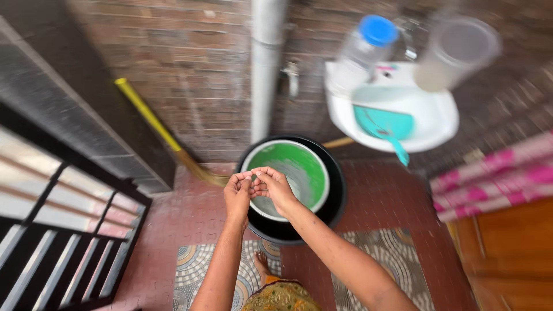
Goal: The person sweeps a tiled floor with a broom, then wets a mop head under a tap and wrings it out. The person mops the floor in a bathroom and an adjacent room, moving around buckets and furniture.
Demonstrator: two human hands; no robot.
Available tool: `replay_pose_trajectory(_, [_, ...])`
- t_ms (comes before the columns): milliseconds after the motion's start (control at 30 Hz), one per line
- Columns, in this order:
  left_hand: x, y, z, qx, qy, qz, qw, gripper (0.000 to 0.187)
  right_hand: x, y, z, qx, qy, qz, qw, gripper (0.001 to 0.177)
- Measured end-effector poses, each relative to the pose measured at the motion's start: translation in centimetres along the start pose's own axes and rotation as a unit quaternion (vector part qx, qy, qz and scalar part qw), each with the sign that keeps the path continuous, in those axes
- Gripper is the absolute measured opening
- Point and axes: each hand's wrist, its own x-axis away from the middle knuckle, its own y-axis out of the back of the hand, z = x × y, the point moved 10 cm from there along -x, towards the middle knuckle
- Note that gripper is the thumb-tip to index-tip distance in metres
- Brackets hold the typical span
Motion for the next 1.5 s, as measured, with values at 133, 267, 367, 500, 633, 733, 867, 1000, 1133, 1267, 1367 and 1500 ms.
replay_pose_trajectory(133, [6.1, -7.7, 1.9, -0.04, 0.048, 0.12, 0.991, 0.014, 8.6, 7.3, 1.7, -0.009, 0.036, -0.08, 0.996, 0.018])
replay_pose_trajectory(267, [11.7, -16.5, 3.4, -0.099, 0.07, 0.251, 0.961, 0.013, 17.1, 14.7, 4.4, -0.009, 0.088, -0.159, 0.983, 0.02])
replay_pose_trajectory(367, [16.2, -23.5, 5.2, -0.111, 0.081, 0.341, 0.93, 0.013, 23.6, 20.0, 6.0, -0.005, 0.104, -0.24, 0.965, 0.021])
replay_pose_trajectory(500, [23.3, -31.8, 9.0, -0.114, 0.113, 0.449, 0.879, 0.013, 32.5, 26.3, 6.7, -0.036, 0.137, -0.324, 0.935, 0.022])
replay_pose_trajectory(633, [32.0, -39.7, 14.4, -0.134, 0.13, 0.54, 0.821, 0.012, 42.6, 32.8, 6.1, -0.054, 0.168, -0.414, 0.893, 0.023])
replay_pose_trajectory(733, [40.5, -44.9, 19.4, -0.136, 0.147, 0.615, 0.763, 0.013, 51.4, 37.2, 4.5, -0.07, 0.179, -0.497, 0.846, 0.023])
replay_pose_trajectory(867, [53.4, -50.0, 25.9, -0.131, 0.177, 0.688, 0.691, 0.012, 64.0, 42.0, 2.0, -0.113, 0.213, -0.582, 0.776, 0.021])
replay_pose_trajectory(1000, [65.9, -51.4, 32.2, -0.154, 0.248, 0.729, 0.62, 0.01, 75.7, 46.1, -2.3, -0.171, 0.22, -0.649, 0.708, 0.015])
replay_pose_trajectory(1133, [76.7, -54.2, 36.4, -0.166, 0.208, 0.788, 0.556, 0.012, 85.3, 50.2, -6.5, -0.208, 0.244, -0.695, 0.644, 0.014])
replay_pose_trajectory(1267, [85.0, -53.5, 41.6, -0.203, 0.289, 0.781, 0.515, 0.008, 92.1, 51.3, -10.6, -0.245, 0.282, -0.721, 0.583, 0.013])
replay_pose_trajectory(1367, [89.3, -52.8, 43.9, -0.219, 0.302, 0.796, 0.477, 0.008, 96.0, 51.4, -13.0, -0.272, 0.258, -0.748, 0.547, 0.015])
replay_pose_trajectory(1500, [92.4, -52.1, 46.9, -0.234, 0.329, 0.804, 0.436, 0.011, 98.7, 52.2, -15.4, -0.292, 0.244, -0.765, 0.52, 0.015])
